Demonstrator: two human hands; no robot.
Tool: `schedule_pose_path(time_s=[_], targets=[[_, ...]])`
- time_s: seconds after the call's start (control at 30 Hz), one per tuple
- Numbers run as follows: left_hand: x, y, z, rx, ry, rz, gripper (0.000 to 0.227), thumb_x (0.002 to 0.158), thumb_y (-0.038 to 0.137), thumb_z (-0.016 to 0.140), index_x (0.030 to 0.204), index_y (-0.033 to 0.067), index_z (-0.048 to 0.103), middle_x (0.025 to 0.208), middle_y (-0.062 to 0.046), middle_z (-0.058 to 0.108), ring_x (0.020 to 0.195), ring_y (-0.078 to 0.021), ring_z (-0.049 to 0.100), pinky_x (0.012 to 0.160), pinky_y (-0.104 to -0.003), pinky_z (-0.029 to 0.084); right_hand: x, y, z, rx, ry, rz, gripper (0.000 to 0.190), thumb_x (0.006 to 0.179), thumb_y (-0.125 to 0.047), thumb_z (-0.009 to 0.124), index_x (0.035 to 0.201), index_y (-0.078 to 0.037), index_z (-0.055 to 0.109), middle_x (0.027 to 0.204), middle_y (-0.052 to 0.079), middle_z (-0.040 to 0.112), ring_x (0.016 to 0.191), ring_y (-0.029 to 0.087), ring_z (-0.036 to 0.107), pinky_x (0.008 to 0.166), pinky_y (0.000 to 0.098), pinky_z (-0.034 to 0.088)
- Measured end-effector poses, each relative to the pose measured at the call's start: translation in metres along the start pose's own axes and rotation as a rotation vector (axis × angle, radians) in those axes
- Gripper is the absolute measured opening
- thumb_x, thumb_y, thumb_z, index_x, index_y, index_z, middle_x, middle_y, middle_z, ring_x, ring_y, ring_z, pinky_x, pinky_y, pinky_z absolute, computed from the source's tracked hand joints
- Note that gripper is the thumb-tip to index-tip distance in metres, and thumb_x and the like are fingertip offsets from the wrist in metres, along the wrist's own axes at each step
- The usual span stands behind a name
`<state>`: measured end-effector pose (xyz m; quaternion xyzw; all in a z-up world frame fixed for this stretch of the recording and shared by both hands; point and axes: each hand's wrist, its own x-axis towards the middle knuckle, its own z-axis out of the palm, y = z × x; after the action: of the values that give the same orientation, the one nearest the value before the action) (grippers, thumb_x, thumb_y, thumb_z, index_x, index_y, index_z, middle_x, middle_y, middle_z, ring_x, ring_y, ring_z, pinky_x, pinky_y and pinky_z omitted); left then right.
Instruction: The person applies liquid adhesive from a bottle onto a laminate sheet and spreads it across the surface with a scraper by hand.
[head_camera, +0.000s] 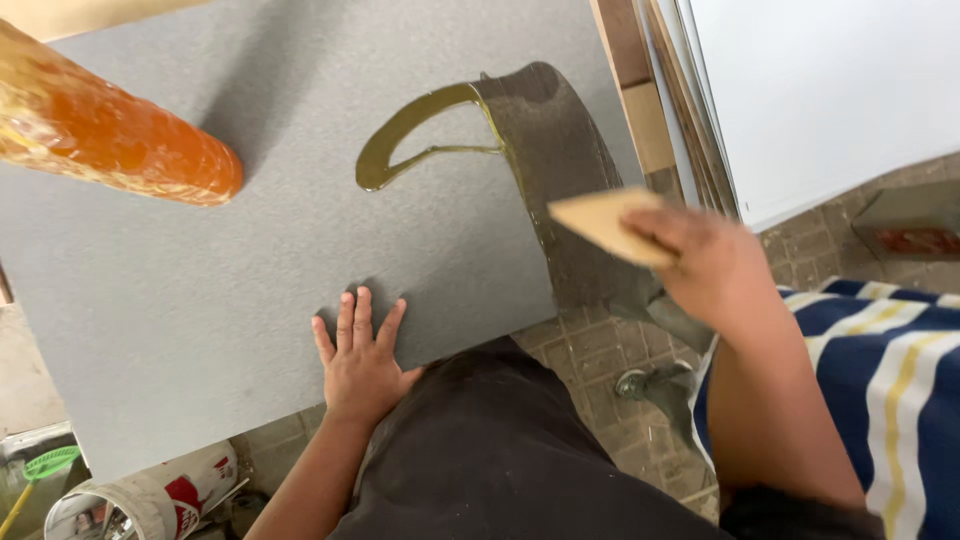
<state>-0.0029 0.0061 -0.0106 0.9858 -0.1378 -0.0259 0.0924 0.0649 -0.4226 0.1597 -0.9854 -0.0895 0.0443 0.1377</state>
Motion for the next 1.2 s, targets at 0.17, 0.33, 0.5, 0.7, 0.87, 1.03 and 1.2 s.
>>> schedule_pose_path(time_s=[0.17, 0.33, 0.5, 0.7, 0.87, 1.03, 1.2], targets=[[0.000, -0.004, 0.004, 0.126, 0.024, 0.018, 0.112, 0.061, 0.086, 0.067, 0.157, 0.0363, 0.039, 0.169, -0.012, 0.029, 0.160, -0.0323, 0.021, 0.126, -0.068, 0.010, 0.174, 0.019, 0.020, -0.102, 0.364, -0.339, 0.026, 0.102, -0.010, 0.066, 0.124, -0.020, 0.074, 0.114, 0.001, 0.078, 0.099, 0.032, 0.075, 0.079, 0.0446, 0.057], [0.002, -0.002, 0.007, 0.189, 0.046, 0.012, 0.120, 0.051, 0.084, 0.075, 0.156, 0.0377, 0.041, 0.170, -0.009, 0.028, 0.160, -0.0287, 0.019, 0.126, -0.066, 0.015, 0.332, 0.087, 0.085, -0.244, 0.405, -0.476, 0.047, 0.084, 0.004, 0.064, 0.126, -0.010, 0.078, 0.122, 0.007, 0.077, 0.105, 0.034, 0.071, 0.082, 0.0493, 0.057], [0.000, -0.005, 0.013, 0.136, 0.039, 0.012, 0.117, 0.058, 0.095, 0.060, 0.157, 0.0393, 0.034, 0.173, -0.008, 0.018, 0.163, -0.0279, 0.010, 0.128, -0.065, 0.005, 0.388, 0.078, 0.096, -0.432, -0.145, -0.064, 0.070, 0.084, 0.006, 0.066, 0.147, -0.024, 0.061, 0.147, 0.007, 0.061, 0.126, 0.031, 0.060, 0.093, 0.0416, 0.055], [-0.002, -0.005, 0.016, 0.134, 0.058, 0.014, 0.115, 0.054, 0.082, 0.065, 0.155, 0.0399, 0.032, 0.174, -0.007, 0.014, 0.163, -0.0265, 0.007, 0.129, -0.063, 0.004, 0.382, 0.034, 0.038, -0.687, -0.331, 0.090, 0.060, 0.104, -0.009, 0.046, 0.156, -0.039, 0.047, 0.110, 0.008, 0.076, 0.047, 0.015, 0.048, 0.035, 0.0268, 0.037], [0.004, -0.003, 0.011, 0.118, 0.045, -0.012, 0.108, 0.057, 0.083, 0.068, 0.152, 0.0404, 0.041, 0.172, -0.007, 0.022, 0.160, -0.0264, 0.016, 0.128, -0.064, 0.009, 0.403, 0.091, 0.086, -0.518, -0.136, -0.025, 0.081, 0.081, 0.014, 0.059, 0.151, -0.026, 0.054, 0.148, -0.003, 0.059, 0.098, 0.025, 0.060, 0.074, 0.0372, 0.046], [0.000, -0.003, 0.012, 0.103, 0.036, -0.013, 0.111, 0.053, 0.078, 0.074, 0.152, 0.0412, 0.041, 0.172, -0.006, 0.022, 0.161, -0.0262, 0.015, 0.128, -0.064, 0.009, 0.397, 0.097, 0.097, -0.343, -0.164, 0.050, 0.082, 0.083, 0.012, 0.061, 0.156, -0.022, 0.049, 0.156, 0.001, 0.050, 0.139, 0.033, 0.043, 0.112, 0.0504, 0.036], [0.000, -0.004, 0.015, 0.107, 0.021, -0.025, 0.113, 0.049, 0.078, 0.075, 0.151, 0.0417, 0.042, 0.172, -0.006, 0.024, 0.160, -0.0267, 0.017, 0.129, -0.065, 0.008, 0.402, 0.094, 0.094, -0.334, -0.179, 0.071, 0.083, 0.083, 0.009, 0.061, 0.159, -0.020, 0.043, 0.159, 0.004, 0.046, 0.139, 0.035, 0.041, 0.113, 0.0526, 0.034]])
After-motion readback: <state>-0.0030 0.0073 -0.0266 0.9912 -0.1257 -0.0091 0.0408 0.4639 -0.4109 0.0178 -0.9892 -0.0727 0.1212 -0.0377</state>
